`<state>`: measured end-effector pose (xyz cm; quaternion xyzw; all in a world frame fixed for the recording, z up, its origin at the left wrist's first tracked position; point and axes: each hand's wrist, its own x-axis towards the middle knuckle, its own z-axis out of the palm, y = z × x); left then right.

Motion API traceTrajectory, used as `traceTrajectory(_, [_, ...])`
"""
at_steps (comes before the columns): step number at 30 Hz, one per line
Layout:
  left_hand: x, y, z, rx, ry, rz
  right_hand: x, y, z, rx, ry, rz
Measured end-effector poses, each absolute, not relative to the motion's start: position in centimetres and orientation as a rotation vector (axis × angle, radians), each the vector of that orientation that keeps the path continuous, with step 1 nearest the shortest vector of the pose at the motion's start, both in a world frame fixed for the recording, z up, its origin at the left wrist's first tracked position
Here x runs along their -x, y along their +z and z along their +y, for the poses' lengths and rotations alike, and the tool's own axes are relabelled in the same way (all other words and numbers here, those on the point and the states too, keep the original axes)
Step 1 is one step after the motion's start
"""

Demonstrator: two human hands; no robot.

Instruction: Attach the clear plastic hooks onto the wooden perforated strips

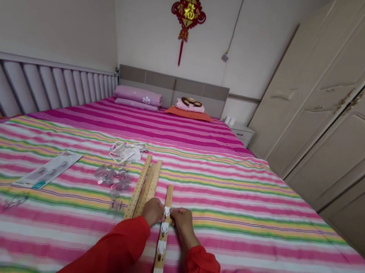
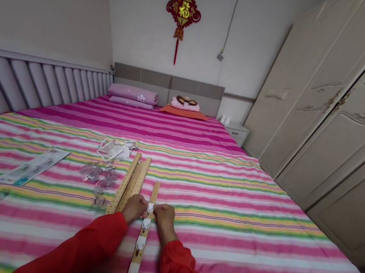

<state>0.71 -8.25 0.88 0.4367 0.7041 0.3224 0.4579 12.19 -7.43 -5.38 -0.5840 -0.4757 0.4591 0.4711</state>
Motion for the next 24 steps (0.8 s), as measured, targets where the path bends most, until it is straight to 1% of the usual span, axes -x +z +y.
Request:
traceTrajectory(6, [-0.1, 1.4, -9.2, -1.141, 0.699, 1.629, -12.3, -4.6, -8.4, 1.386, 1.172, -1.094])
traceTrajectory(10, [3.3, 2.8, -7.7, -1.263, 0.716, 1.593, -12.6, -4.1, -8.8, 1.354, 1.242, -1.084])
traceTrajectory(14, [10.0, 4.5, -4.6, -1.415, 0.948, 1.773, -12.8, -4.1, -8.9, 1.349, 1.308, -1.064])
traceTrajectory(16, [13.4, 4.7, -3.2, -1.562, 1.030, 1.979, -12.8, -4.1, -8.9, 1.349, 1.314, -1.054])
traceTrajectory(18, [16.0, 4.6, -2.1, -1.678, 0.987, 2.220, -12.7, -4.1, -8.8, 1.348, 1.313, -1.047])
traceTrajectory(20, [17.5, 4.2, -1.4, -1.763, 0.872, 2.369, -12.7, -4.1, -8.8, 1.345, 1.311, -1.039])
traceTrajectory(24, [18.0, 3.5, -0.6, -1.914, 0.661, 2.476, -12.7, -3.8, -9.0, 1.344, 1.313, -1.014])
